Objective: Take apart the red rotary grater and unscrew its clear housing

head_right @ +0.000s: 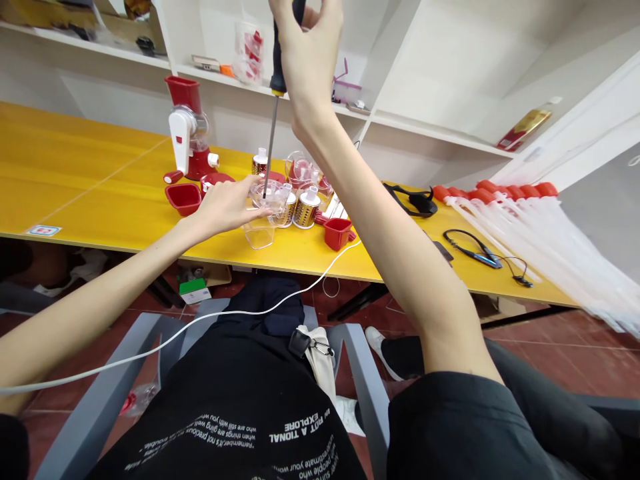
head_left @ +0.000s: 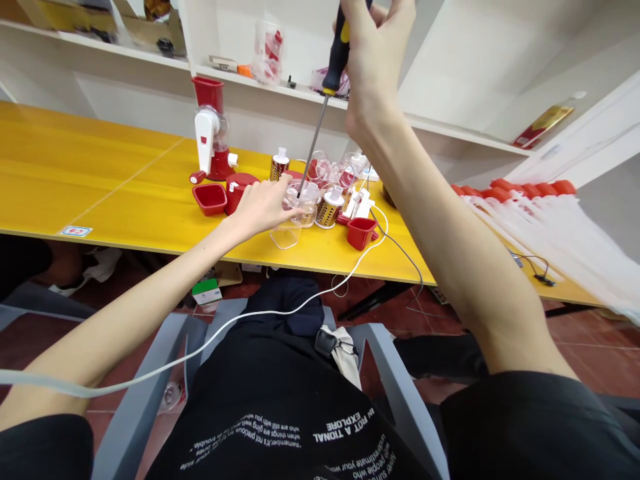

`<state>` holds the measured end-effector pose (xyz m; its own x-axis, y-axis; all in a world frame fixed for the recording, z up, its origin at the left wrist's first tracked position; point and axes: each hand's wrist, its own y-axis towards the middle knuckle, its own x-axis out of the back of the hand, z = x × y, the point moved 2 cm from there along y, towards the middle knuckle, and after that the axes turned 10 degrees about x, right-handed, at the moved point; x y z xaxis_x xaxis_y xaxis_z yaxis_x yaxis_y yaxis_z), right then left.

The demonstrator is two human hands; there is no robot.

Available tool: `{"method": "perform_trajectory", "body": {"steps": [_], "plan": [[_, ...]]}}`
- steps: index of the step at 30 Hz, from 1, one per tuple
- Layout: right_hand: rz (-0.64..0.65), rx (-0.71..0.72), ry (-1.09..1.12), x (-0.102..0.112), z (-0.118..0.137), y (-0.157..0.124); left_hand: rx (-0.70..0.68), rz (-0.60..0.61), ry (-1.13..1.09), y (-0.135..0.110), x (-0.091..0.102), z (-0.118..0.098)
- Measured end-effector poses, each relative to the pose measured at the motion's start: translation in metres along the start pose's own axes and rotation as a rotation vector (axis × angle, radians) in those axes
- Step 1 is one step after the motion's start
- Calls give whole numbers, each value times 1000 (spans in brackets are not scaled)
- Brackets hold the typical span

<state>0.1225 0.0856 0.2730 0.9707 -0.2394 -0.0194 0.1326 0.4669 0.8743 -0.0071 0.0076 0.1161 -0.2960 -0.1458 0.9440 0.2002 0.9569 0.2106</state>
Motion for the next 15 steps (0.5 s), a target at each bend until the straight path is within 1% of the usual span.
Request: {"method": "perform_trajectory", "body": {"steps": [1,2,3,5,8,12,15], "plan": [[-87,-33,10,2,3,-2,14,3,-2,0,0,0],[-139,-75,23,3,6,-5,24,6,-3,0,0,1],[-163,-126,45,4,9,-9,29,8,-3,1,-1,1],[-149,-196,128,7,13,-15,23,6,0,1,-1,0],[-188,-229,236,14,14,-18,16,-19,3,1,0,-1],[-284,-253,253,19,16,-17,22,-37,32,0,1,-2],[-331,-280,269,18,21,-19,21,-36,62,0,1,-3]]}}
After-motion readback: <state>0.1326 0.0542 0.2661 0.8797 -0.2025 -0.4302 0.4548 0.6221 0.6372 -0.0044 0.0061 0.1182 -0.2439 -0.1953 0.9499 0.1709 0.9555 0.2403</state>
